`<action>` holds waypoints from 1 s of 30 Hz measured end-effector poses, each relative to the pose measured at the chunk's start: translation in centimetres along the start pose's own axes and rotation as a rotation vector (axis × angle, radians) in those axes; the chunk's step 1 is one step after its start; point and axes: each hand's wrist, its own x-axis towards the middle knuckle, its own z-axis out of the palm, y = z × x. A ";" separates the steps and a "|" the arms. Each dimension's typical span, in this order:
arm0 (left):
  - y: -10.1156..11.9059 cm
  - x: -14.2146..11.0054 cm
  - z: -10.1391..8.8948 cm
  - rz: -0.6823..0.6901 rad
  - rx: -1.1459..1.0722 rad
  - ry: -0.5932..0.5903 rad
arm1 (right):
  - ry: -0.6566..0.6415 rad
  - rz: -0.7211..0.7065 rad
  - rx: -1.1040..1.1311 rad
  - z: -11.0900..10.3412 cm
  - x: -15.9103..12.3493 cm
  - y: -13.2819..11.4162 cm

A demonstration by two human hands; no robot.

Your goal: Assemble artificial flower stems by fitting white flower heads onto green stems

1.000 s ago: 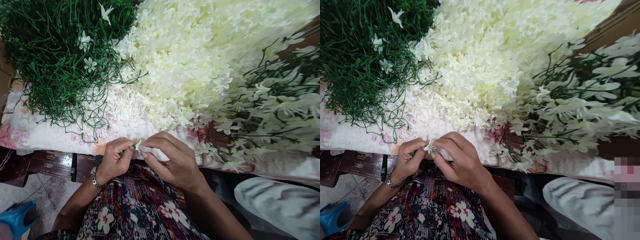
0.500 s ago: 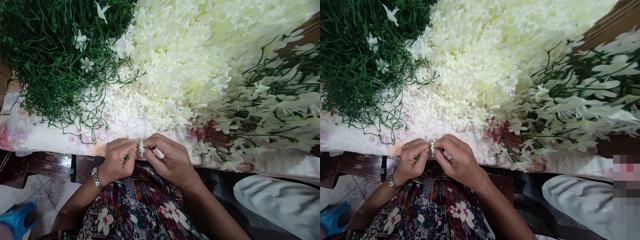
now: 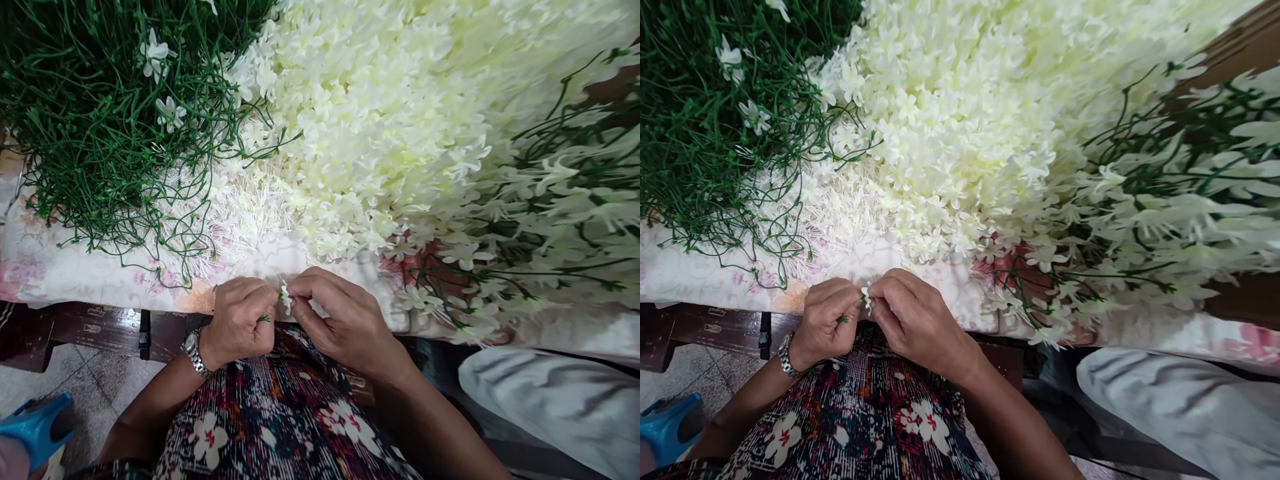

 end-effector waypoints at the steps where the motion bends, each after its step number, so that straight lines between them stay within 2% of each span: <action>1: 0.0 0.0 0.0 -0.001 0.001 0.001 | -0.009 -0.001 -0.006 -0.1 0.1 0.0; 15: -0.1 -0.1 0.1 -0.077 -0.043 0.008 | -0.076 0.010 -0.044 0.0 0.5 -0.3; 19: 0.1 0.0 -0.6 -0.149 -0.223 -0.065 | -0.034 0.001 0.004 -0.2 0.4 -0.3; 22: 0.3 -0.1 -1.1 -0.199 -0.319 -0.056 | 0.000 -0.027 -0.006 -0.4 0.3 -0.5; 30: 0.3 0.0 -1.1 -0.222 -0.285 -0.034 | 0.044 -0.077 -0.115 -0.5 0.4 -0.7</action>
